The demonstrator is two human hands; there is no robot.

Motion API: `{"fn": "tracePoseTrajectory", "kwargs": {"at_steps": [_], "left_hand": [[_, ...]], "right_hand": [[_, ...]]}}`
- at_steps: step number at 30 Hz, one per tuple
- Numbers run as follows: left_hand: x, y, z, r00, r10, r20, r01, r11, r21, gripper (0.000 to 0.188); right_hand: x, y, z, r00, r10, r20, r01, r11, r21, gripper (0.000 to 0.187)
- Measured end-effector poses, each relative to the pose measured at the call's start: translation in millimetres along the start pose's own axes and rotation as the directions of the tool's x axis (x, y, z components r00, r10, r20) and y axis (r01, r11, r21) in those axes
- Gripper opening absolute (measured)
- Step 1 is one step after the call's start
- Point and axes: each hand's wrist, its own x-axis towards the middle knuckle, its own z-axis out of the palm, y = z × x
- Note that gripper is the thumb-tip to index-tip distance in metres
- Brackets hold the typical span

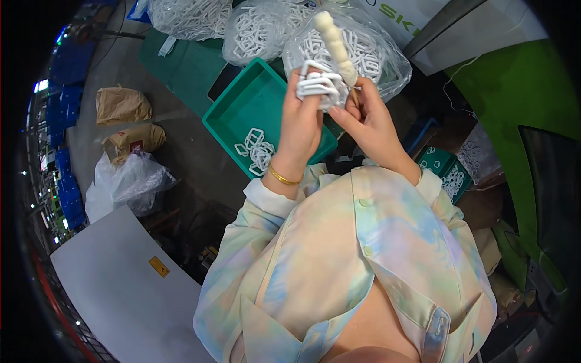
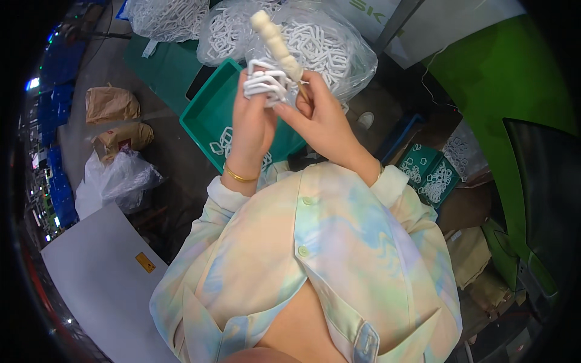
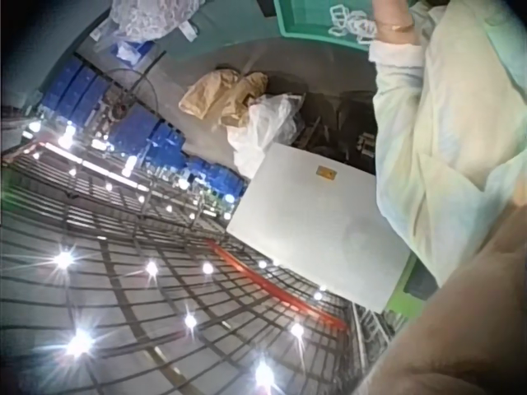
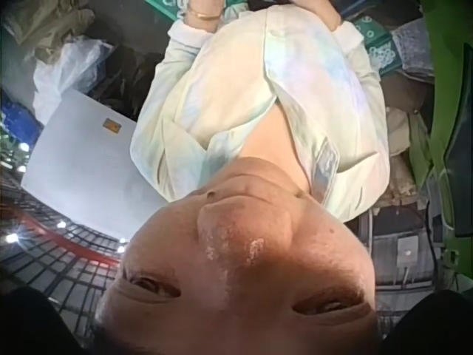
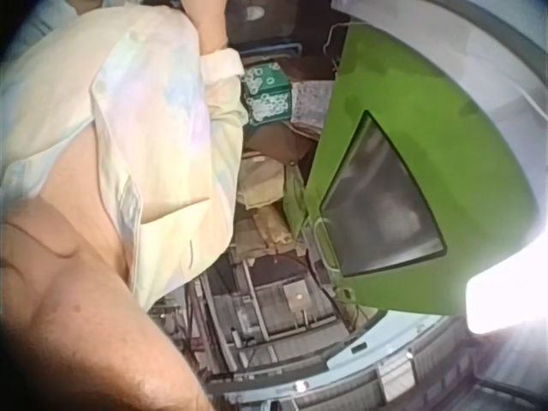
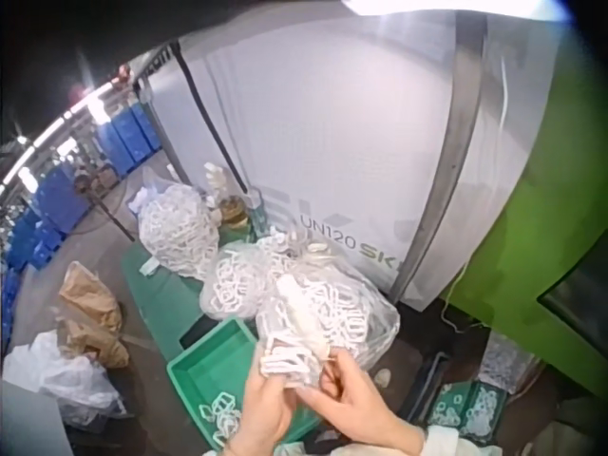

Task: Assembling white plastic ring components by sliding them onto a plastic rod.

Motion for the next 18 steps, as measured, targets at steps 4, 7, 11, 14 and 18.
{"fn": "tracePoseTrajectory", "kwargs": {"at_steps": [4,7,11,14,18], "left_hand": [[-8,-3,8,0.999,-0.032,0.031,0.026,0.984,0.175,0.019],[-4,3,4,0.975,0.194,0.106,-0.212,0.684,0.698,0.023],[4,11,3,0.901,0.263,0.344,-0.406,0.231,0.884,0.032],[15,7,-13,0.929,0.2,0.31,-0.355,0.261,0.898,0.032],[21,5,-24,0.967,0.193,0.167,-0.234,0.405,0.884,0.026]], "right_hand": [[4,2,-3,1.0,0.013,-0.018,-0.009,0.986,0.169,0.034],[4,-2,-11,0.999,0.022,-0.024,-0.023,0.999,-0.038,0.034],[2,-18,-9,0.998,-0.046,-0.036,0.038,0.979,-0.201,0.031],[-1,-18,-8,0.994,-0.08,-0.072,0.064,0.979,-0.195,0.025],[-9,4,-16,0.982,-0.181,0.05,0.182,0.855,-0.486,0.013]]}}
